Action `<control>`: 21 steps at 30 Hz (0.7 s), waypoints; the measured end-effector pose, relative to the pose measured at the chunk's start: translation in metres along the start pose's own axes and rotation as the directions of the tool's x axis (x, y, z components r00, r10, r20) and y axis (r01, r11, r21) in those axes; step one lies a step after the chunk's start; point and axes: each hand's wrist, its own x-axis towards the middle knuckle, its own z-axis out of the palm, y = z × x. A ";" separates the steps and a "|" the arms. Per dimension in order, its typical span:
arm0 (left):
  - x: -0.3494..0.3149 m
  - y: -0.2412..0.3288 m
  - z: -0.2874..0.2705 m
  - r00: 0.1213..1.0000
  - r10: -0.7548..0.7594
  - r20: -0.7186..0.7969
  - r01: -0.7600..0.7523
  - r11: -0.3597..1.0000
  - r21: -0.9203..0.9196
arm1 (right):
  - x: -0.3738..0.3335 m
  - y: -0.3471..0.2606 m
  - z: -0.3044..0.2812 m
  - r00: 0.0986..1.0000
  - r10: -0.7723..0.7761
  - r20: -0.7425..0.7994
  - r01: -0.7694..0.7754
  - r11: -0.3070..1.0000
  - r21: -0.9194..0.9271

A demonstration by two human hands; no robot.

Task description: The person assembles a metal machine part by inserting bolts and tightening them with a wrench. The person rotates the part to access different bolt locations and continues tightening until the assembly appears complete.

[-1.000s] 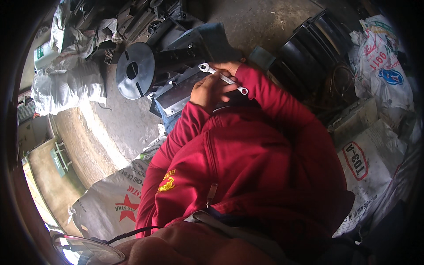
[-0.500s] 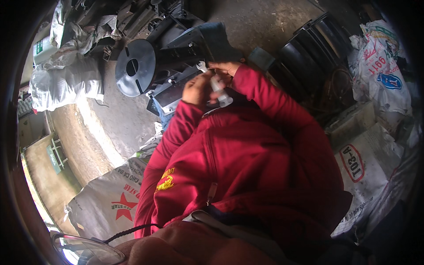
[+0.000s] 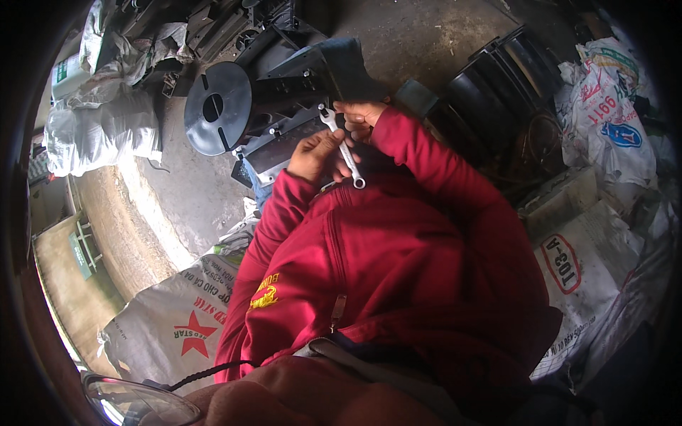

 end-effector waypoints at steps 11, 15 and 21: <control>0.026 -0.003 0.020 0.994 0.091 -0.067 -0.102 0.978 -0.180 | 0.005 0.001 -0.021 0.993 0.036 0.113 -0.037 0.999 0.003; 0.022 0.001 0.011 0.991 0.054 -0.120 -0.071 0.987 -0.143 | -0.003 0.001 -0.003 0.999 0.015 -0.052 -0.022 0.992 -0.125; -0.003 0.012 -0.025 0.978 0.079 -0.191 -0.086 0.996 -0.028 | 0.007 0.000 -0.008 0.999 0.026 0.040 -0.032 0.989 0.144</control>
